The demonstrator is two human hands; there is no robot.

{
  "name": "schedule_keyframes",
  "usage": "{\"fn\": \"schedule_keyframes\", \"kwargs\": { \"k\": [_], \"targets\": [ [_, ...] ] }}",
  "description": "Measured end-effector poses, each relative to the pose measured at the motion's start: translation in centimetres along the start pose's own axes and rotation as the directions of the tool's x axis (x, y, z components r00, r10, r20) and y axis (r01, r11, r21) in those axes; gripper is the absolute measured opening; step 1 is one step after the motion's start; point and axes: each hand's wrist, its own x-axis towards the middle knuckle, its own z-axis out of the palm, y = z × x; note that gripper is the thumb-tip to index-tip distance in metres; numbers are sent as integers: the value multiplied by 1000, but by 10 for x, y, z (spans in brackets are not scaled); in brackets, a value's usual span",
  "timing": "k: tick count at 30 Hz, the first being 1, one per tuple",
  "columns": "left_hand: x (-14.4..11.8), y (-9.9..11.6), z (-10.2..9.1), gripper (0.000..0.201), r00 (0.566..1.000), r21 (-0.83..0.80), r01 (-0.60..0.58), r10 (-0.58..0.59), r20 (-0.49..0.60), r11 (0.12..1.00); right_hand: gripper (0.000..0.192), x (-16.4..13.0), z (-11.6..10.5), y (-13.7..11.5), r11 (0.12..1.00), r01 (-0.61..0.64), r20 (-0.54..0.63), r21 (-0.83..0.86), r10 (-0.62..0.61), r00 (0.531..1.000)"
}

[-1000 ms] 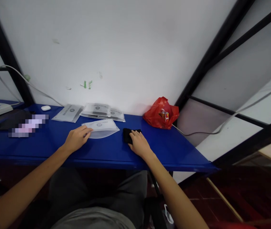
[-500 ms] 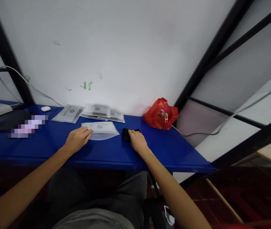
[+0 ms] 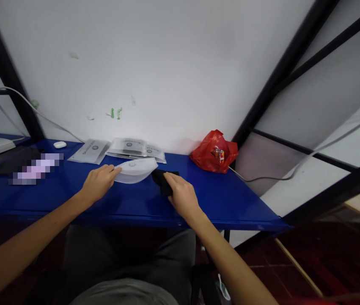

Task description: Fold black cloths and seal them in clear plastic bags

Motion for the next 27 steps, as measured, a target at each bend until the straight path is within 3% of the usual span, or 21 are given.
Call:
{"fn": "schedule_keyframes", "kwargs": {
  "k": [2, 4, 8, 12, 15, 21, 27],
  "targets": [
    [1, -2, 0, 29, 1000, 24, -3, 2, 14, 1000, 57, -5, 0, -9, 994, 104, -133, 41, -98, 986],
    [2, -2, -1, 30, 999, 36, -6, 5, 34, 999, 52, -7, 2, -18, 976, 211, -187, 56, -198, 962],
    [5, 3, -8, 26, 996, 46, -41, 37, 75, 998, 49, -2, 11, -34, 923, 375, -91, 83, -367, 926],
    [6, 7, -16, 23, 996, -14, -53, 54, 76, 999, 47, 5, 28, -38, 885, 454, -18, 101, -455, 890],
    [6, 8, -20, 24, 995, -105, -40, 49, 89, 994, 51, 8, 39, -35, 882, 458, -45, 109, -456, 889],
    [8, 14, -26, 26, 980, -167, -25, 57, 189, 986, 64, 13, 53, -27, 924, 355, -204, 143, -324, 924],
    [8, 17, -24, 24, 978, -189, -46, 82, 190, 981, 63, 13, 62, -28, 908, 377, -352, 181, -298, 887]
  ]
}}
